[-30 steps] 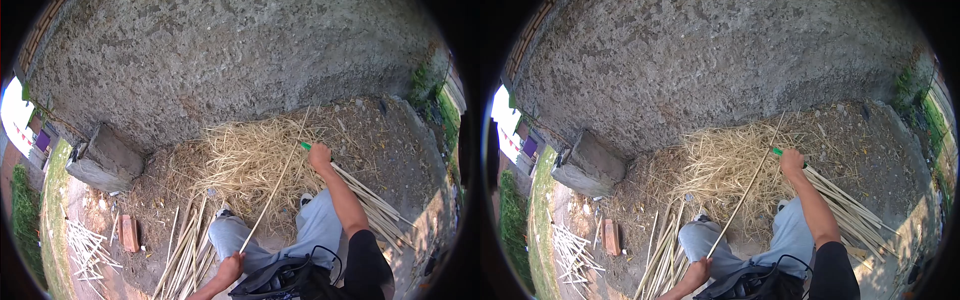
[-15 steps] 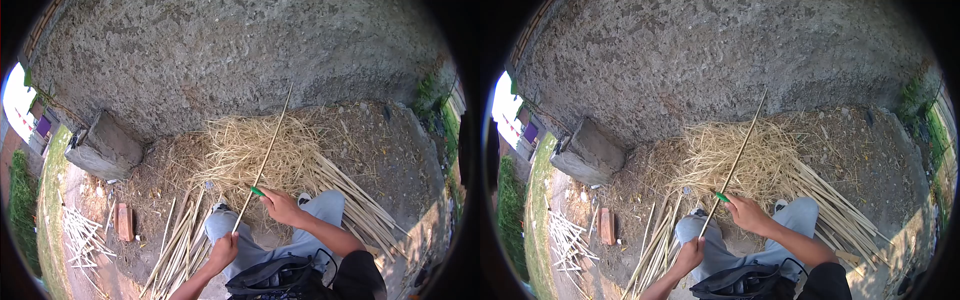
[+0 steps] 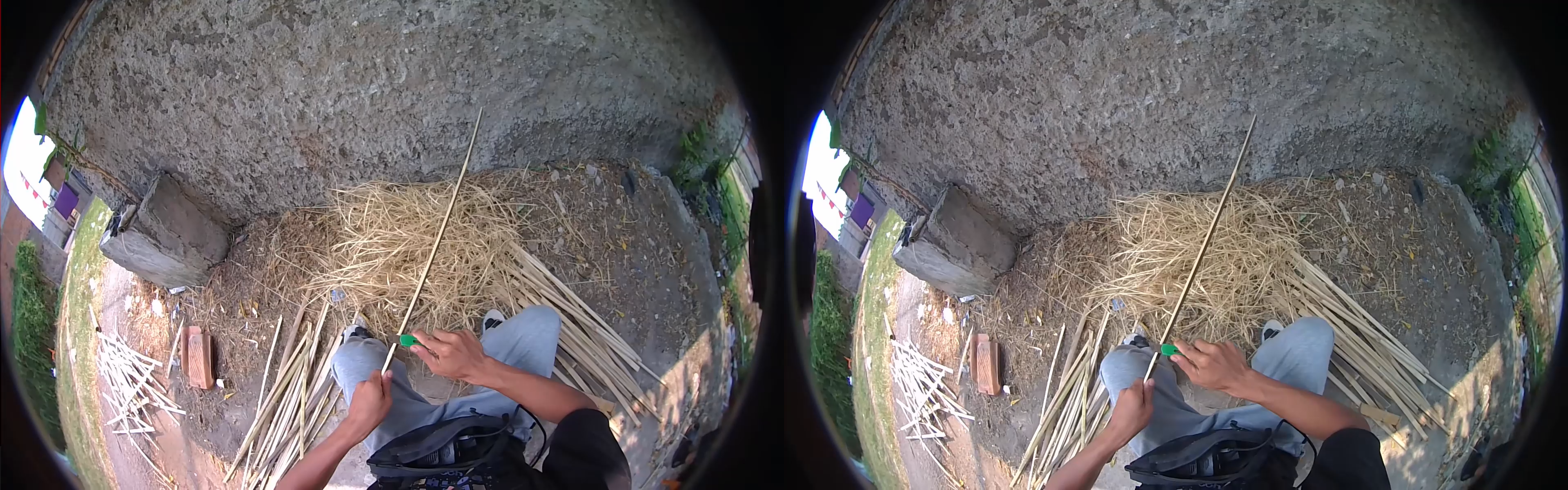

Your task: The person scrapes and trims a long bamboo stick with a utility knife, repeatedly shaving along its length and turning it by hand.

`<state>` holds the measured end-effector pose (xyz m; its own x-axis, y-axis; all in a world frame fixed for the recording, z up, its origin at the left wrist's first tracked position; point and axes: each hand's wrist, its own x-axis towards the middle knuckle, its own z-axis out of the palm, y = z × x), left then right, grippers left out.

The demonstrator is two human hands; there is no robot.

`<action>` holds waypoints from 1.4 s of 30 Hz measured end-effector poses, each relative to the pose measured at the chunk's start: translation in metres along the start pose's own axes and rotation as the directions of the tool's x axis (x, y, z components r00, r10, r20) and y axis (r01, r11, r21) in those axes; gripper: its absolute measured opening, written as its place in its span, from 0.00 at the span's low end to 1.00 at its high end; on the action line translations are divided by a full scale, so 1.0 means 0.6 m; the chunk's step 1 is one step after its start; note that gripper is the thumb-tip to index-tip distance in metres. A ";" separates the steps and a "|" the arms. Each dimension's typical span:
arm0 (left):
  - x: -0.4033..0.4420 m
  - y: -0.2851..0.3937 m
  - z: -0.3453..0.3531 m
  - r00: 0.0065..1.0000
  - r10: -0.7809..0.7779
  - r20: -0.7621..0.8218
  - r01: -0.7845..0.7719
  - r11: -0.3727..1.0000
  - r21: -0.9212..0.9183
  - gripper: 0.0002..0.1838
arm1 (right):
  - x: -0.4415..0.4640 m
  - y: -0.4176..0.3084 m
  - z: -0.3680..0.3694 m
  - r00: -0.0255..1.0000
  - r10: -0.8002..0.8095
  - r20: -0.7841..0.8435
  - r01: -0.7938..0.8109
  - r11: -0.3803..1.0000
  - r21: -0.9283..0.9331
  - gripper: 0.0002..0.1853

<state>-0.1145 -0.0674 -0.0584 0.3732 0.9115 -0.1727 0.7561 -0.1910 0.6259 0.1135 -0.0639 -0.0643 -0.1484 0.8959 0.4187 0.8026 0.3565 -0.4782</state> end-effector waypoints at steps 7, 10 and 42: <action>-0.003 -0.011 0.014 0.994 0.098 -0.047 -0.096 0.994 0.047 0.17 | 0.004 -0.006 -0.018 0.998 0.036 -0.045 -0.040 0.997 -0.072 0.15; -0.003 -0.011 0.013 0.995 0.093 -0.045 -0.091 0.995 0.043 0.17 | 0.005 -0.003 -0.015 0.997 0.035 -0.074 -0.042 0.994 -0.103 0.15; -0.002 -0.024 0.004 0.987 -0.145 0.069 0.159 0.850 -0.502 0.27 | 0.013 0.033 -0.046 0.997 0.082 -0.015 -0.071 0.937 0.341 0.16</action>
<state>-0.1246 -0.0668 -0.0689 0.2959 0.9024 -0.3132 0.4325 0.1657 0.8863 0.1444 -0.0573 -0.0491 -0.0735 0.9178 0.3902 0.5662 0.3605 -0.7413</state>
